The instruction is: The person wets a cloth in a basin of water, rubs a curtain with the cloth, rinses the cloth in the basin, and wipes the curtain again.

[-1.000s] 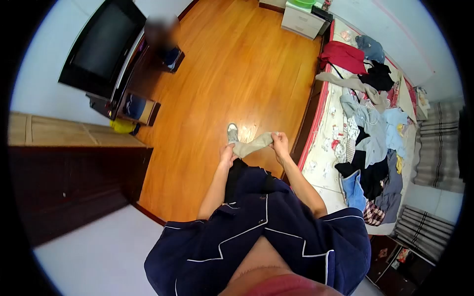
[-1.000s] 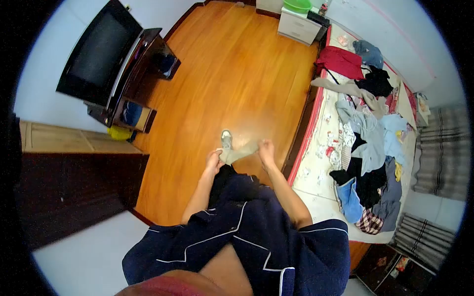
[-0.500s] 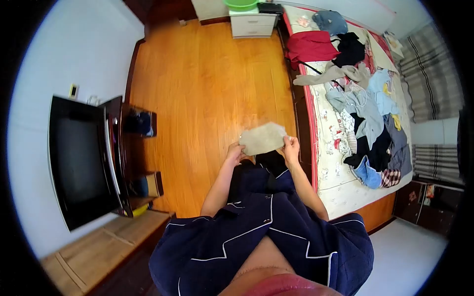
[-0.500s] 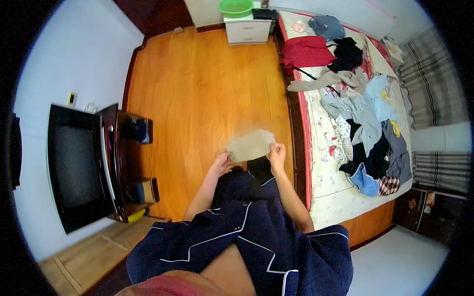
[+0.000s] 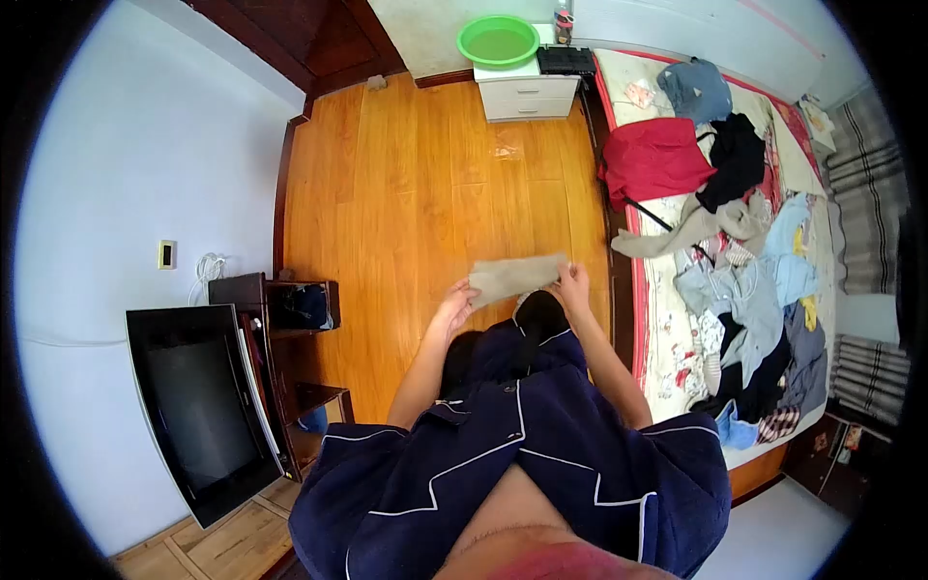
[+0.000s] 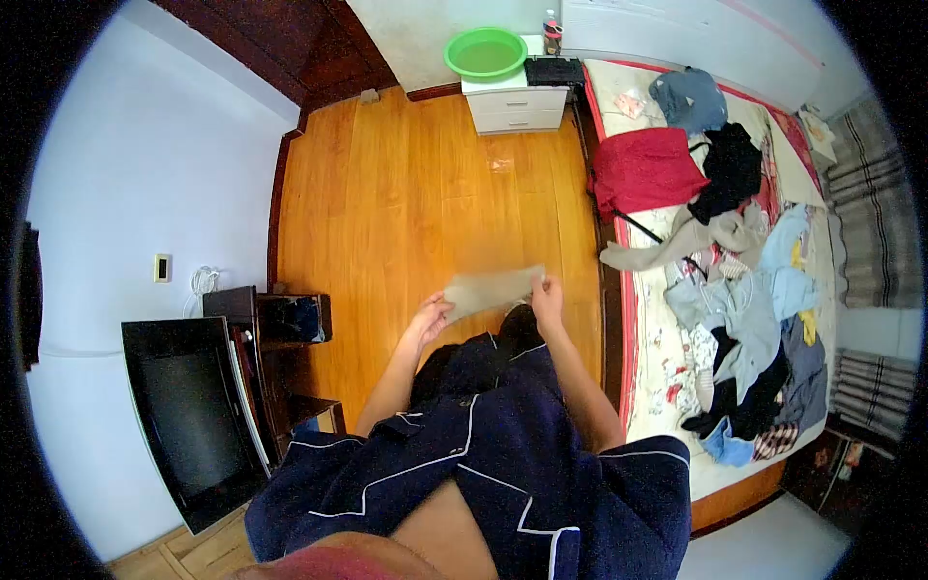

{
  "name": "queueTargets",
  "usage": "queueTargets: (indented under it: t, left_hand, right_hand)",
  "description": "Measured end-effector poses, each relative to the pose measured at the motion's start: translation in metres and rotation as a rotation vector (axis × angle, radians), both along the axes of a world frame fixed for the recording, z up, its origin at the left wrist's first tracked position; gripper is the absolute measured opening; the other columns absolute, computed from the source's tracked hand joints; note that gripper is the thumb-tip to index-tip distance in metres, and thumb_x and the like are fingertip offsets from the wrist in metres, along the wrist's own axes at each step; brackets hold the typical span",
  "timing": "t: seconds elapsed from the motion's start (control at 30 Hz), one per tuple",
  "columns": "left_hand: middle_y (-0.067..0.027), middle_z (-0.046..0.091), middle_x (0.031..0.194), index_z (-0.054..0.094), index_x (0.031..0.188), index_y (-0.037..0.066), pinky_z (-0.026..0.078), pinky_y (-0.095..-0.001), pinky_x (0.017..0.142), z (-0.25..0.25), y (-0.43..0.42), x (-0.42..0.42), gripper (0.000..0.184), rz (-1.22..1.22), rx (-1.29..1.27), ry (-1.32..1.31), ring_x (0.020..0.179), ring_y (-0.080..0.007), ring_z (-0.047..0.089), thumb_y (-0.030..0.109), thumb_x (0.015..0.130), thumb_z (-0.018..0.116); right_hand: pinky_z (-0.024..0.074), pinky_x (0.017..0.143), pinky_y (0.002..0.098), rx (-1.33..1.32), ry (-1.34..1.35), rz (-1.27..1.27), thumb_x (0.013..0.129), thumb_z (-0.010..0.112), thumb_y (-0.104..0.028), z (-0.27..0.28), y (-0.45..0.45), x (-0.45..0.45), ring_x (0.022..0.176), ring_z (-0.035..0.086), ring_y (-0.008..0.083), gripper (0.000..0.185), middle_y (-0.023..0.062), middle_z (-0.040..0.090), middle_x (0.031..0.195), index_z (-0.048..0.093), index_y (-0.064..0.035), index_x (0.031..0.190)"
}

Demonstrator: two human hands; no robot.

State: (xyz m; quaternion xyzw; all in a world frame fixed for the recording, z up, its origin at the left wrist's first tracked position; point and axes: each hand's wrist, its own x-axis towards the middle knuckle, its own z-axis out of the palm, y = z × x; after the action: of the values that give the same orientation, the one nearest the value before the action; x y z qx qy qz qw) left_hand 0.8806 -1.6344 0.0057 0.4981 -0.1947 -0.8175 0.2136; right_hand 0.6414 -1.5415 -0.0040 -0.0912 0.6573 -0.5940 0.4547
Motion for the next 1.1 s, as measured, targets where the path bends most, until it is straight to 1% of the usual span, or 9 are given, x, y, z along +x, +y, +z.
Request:
queueTargets:
  t: [0.07, 0.13, 0.2, 0.37, 0.43, 0.63, 0.8, 0.87, 1.1]
  left_hand:
    - [-0.0163, 0.055, 0.112, 0.046, 0.116, -0.003, 0.053, -0.0375, 0.084, -0.023, -0.027, -0.005, 0.03, 0.026, 0.0, 0.014, 0.098, -0.0262, 0.059, -0.002, 0.086, 0.047]
    - [-0.0168, 0.054, 0.113, 0.046, 0.116, -0.004, 0.053, -0.0384, 0.084, -0.021, -0.051, -0.021, 0.029, 0.06, 0.023, 0.006, 0.099, -0.0268, 0.058, -0.002, 0.087, 0.047]
    - [-0.0168, 0.054, 0.113, 0.047, 0.114, -0.005, 0.052, -0.0399, 0.085, -0.02, -0.073, -0.034, 0.026, 0.074, 0.039, -0.111, 0.102, -0.0269, 0.056, 0.0, 0.088, 0.046]
    - [-0.0149, 0.055, 0.111, 0.049, 0.111, -0.002, 0.052, -0.0392, 0.082, -0.033, -0.148, -0.066, 0.023, 0.107, 0.053, -0.145, 0.1, -0.0255, 0.056, 0.006, 0.09, 0.045]
    - [-0.0141, 0.055, 0.11, 0.05, 0.11, -0.001, 0.052, -0.0386, 0.08, -0.042, -0.192, -0.083, 0.023, 0.092, 0.028, -0.143, 0.099, -0.0249, 0.056, 0.008, 0.09, 0.045]
    - [-0.0136, 0.058, 0.104, 0.049, 0.11, -0.001, 0.055, -0.0385, 0.069, -0.031, -0.332, -0.129, 0.025, 0.015, -0.035, -0.126, 0.087, -0.0249, 0.06, 0.008, 0.087, 0.046]
    - [-0.0106, 0.06, 0.092, 0.054, 0.101, 0.002, 0.055, -0.0343, 0.064, -0.019, -0.438, -0.17, 0.02, -0.115, -0.168, -0.164, 0.079, -0.0217, 0.061, 0.006, 0.082, 0.05]
    - [-0.0093, 0.06, 0.089, 0.055, 0.099, 0.002, 0.055, -0.0342, 0.064, -0.019, -0.467, -0.183, 0.018, -0.126, -0.196, -0.165, 0.076, -0.0205, 0.06, 0.006, 0.082, 0.051]
    - [-0.0104, 0.06, 0.091, 0.055, 0.098, 0.001, 0.055, -0.035, 0.065, -0.029, -0.526, -0.213, 0.016, -0.183, -0.132, -0.176, 0.079, -0.0211, 0.061, 0.007, 0.085, 0.051]
  right_hand:
    - [0.0505, 0.067, 0.031, 0.039, 0.126, 0.098, 0.091, 0.054, -0.022, -0.007, -0.038, -0.014, 0.076, 0.056, 0.0139, 0.022, 0.0057, 0.055, 0.082, 0.048, -0.0009, 0.09]
    - [0.0533, 0.071, 0.0339, 0.012, 0.195, 0.205, 0.091, 0.053, -0.02, -0.013, -0.081, -0.032, 0.084, 0.058, 0.0157, 0.017, 0.0065, 0.054, 0.09, 0.045, -0.0053, 0.093]
    - [0.0533, 0.071, 0.0331, -0.002, 0.164, 0.232, 0.091, 0.053, -0.02, -0.013, -0.117, -0.044, 0.084, 0.058, 0.0157, 0.017, 0.0066, 0.054, 0.09, 0.045, -0.0052, 0.093]
    - [0.0539, 0.07, 0.0321, -0.001, 0.072, 0.176, 0.091, 0.052, -0.019, -0.022, -0.19, -0.067, 0.084, 0.058, 0.0158, 0.017, 0.0072, 0.054, 0.09, 0.045, -0.0041, 0.094]
    - [0.0548, 0.071, 0.0341, 0.039, 0.253, 0.218, 0.091, 0.052, -0.017, -0.048, -0.223, -0.087, 0.085, 0.058, 0.017, 0.018, 0.0087, 0.054, 0.092, 0.044, -0.0022, 0.094]
    - [0.0572, 0.071, 0.04, -0.04, -0.015, -0.077, 0.089, 0.054, -0.014, -0.021, -0.312, -0.109, 0.085, 0.058, 0.0221, 0.019, 0.012, 0.051, 0.096, 0.041, -0.0003, 0.091]
    - [0.0582, 0.07, 0.0413, -0.054, 0.11, -0.145, 0.089, 0.054, -0.012, -0.036, -0.375, -0.134, 0.085, 0.058, 0.0234, 0.018, 0.0116, 0.048, 0.092, 0.04, -0.0006, 0.09]
    - [0.0584, 0.068, 0.0403, -0.079, 0.05, -0.215, 0.089, 0.053, -0.012, -0.016, -0.397, -0.136, 0.079, 0.06, 0.0238, 0.018, 0.0118, 0.049, 0.091, 0.04, -0.0007, 0.09]
    - [0.0578, 0.065, 0.0387, -0.049, 0.017, -0.232, 0.087, 0.055, -0.009, -0.049, -0.449, -0.171, 0.074, 0.061, 0.0233, 0.017, 0.0128, 0.054, 0.086, 0.041, -0.001, 0.09]
